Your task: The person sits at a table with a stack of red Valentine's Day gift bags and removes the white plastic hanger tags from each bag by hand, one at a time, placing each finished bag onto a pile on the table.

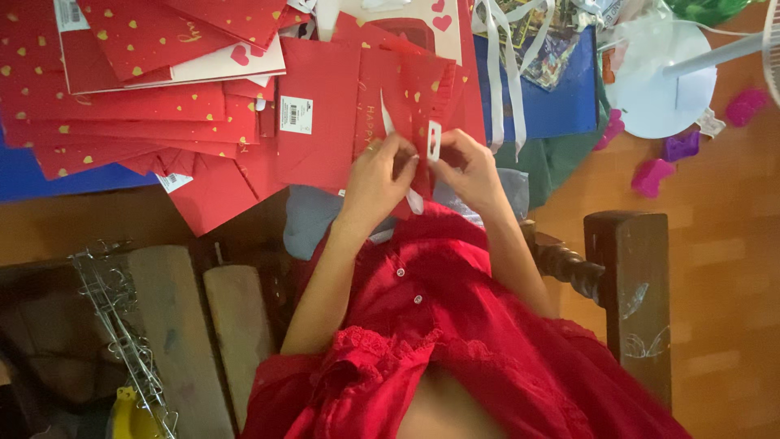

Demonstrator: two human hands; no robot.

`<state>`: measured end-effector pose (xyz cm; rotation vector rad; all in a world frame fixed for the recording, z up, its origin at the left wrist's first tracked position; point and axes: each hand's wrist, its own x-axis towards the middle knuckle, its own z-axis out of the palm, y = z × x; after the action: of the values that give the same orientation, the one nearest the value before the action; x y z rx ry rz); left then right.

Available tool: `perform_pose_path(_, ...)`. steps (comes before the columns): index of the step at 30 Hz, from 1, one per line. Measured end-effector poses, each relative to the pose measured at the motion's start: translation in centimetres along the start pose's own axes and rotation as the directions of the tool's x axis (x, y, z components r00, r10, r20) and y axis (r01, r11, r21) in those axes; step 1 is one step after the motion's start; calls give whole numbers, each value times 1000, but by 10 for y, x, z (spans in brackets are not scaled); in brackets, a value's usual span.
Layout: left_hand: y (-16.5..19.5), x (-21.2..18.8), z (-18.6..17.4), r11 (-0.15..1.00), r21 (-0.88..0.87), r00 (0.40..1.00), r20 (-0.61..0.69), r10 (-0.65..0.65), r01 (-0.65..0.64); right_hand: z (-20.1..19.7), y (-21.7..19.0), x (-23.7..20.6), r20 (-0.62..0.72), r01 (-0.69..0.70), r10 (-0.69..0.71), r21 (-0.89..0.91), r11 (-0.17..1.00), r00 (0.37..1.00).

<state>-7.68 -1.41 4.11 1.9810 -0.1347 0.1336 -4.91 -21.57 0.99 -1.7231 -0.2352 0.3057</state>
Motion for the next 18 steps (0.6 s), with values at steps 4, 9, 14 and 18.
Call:
perform_pose_path(4,-6,1,-6,1000,22,997,74,12,-14,7,-9,0,2,113,-116,-239,964,993)
perform_pose_path(9,-2,0,-14,992,-22,977,177,-116,122,12,-18,-3,76,167,-150,-528,833,986)
perform_pose_path(14,4,-1,-14,990,-37,978,167,-128,136,19,-18,-5,11,202,-226,-492,847,974)
perform_pose_path(18,2,-1,-13,988,-72,982,140,-128,139,23,-16,-5,-81,130,-168,-350,928,983)
